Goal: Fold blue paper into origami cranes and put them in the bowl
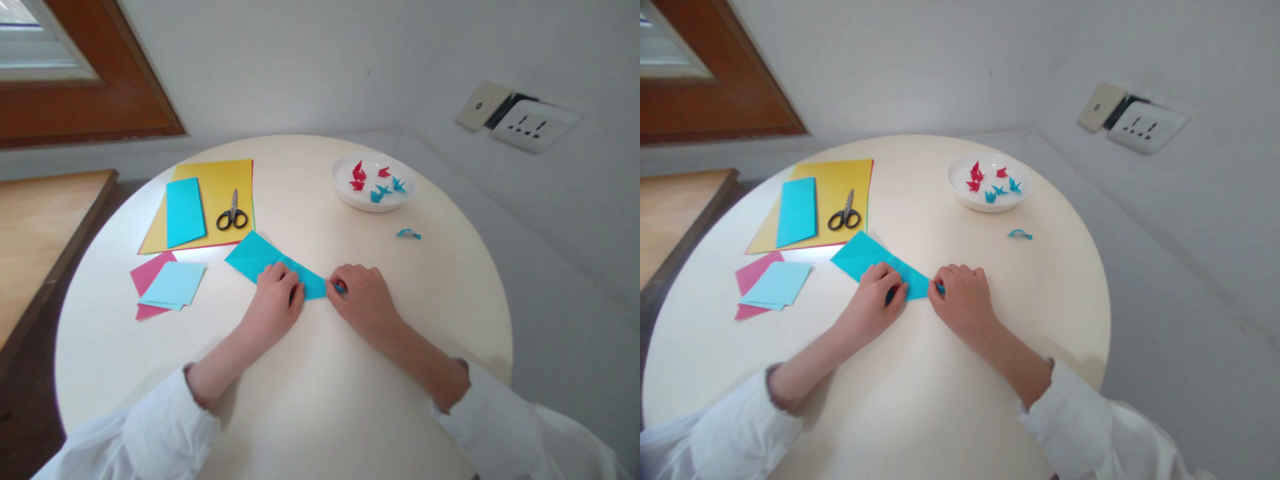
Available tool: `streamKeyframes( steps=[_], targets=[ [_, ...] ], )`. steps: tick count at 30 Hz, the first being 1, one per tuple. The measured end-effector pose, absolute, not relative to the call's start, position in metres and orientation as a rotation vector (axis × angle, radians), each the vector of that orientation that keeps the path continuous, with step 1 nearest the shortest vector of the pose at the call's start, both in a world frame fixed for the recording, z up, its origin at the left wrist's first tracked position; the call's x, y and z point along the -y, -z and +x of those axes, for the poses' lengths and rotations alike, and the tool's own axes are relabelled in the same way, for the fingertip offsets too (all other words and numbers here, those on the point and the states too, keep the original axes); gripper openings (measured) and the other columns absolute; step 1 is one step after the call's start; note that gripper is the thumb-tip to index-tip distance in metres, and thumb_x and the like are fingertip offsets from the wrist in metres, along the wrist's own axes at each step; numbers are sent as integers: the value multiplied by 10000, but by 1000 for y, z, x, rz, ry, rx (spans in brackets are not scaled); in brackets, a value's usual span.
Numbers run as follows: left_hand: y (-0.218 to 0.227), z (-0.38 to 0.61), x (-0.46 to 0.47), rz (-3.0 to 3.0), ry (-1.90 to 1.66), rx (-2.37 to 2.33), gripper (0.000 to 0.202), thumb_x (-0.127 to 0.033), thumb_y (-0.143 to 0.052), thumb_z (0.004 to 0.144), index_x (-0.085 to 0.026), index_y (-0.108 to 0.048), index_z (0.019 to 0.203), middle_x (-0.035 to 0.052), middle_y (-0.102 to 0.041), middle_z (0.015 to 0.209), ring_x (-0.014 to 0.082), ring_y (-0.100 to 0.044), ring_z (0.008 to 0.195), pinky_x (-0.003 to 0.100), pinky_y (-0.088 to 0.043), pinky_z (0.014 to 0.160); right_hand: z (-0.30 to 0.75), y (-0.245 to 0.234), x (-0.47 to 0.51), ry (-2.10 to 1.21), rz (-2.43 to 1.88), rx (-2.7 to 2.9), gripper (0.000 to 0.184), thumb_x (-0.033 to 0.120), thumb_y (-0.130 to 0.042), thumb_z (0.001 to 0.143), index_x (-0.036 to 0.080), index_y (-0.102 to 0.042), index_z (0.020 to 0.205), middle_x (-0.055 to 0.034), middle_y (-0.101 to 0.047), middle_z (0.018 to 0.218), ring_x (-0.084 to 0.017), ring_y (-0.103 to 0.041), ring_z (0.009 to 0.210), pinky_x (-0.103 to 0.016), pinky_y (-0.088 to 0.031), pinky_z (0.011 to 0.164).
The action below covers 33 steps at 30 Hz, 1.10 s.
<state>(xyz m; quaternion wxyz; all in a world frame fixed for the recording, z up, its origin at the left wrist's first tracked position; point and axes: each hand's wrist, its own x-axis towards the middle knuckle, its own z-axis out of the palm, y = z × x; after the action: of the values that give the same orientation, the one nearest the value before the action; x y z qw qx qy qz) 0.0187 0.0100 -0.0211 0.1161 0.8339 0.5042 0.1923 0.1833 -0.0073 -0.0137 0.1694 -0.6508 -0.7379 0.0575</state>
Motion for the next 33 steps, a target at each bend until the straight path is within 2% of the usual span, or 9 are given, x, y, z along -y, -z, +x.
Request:
streamKeyframes(
  steps=[7,10,14,22,33],
  targets=[
    [22,18,-10,2422,-602,-1464,236,-228,-412,862,-164,-526,665,70,-498,757,218,-478,752,379,-418,700,184,14,7,-171,-1850,2097,171,194,-492,798,184,-545,636,-14,-635,677,-157,-536,676,-293,-232,621],
    [22,16,-9,2397,-643,-1428,197,-216,-411,868,-149,-589,818,70,-518,789,216,-485,775,375,-419,716,184,14,7,-176,-1850,2101,167,191,-493,798,183,-548,640,-16,-637,682,-158,-538,680,-293,-234,626],
    [24,14,-8,2459,-655,-1351,274,-194,-402,881,-200,-634,1027,66,-539,843,205,-494,806,366,-406,735,184,15,7,-174,-1841,2106,166,199,-496,802,185,-550,646,-14,-634,677,-157,-535,681,-293,-231,620],
    [26,13,-8,2522,-658,-1325,320,-160,-413,872,-199,-674,1054,80,-527,845,210,-485,792,376,-392,712,184,15,6,-173,-1834,2101,158,197,-501,794,183,-557,648,-17,-643,693,-160,-537,684,-296,-231,624],
    [25,14,-8,2500,-648,-1354,321,-203,-399,890,-207,-664,1071,76,-530,842,203,-482,800,371,-398,727,185,16,6,-161,-1820,2096,170,192,-496,792,186,-546,629,-14,-632,666,-156,-528,669,-293,-228,618]
  ],
)
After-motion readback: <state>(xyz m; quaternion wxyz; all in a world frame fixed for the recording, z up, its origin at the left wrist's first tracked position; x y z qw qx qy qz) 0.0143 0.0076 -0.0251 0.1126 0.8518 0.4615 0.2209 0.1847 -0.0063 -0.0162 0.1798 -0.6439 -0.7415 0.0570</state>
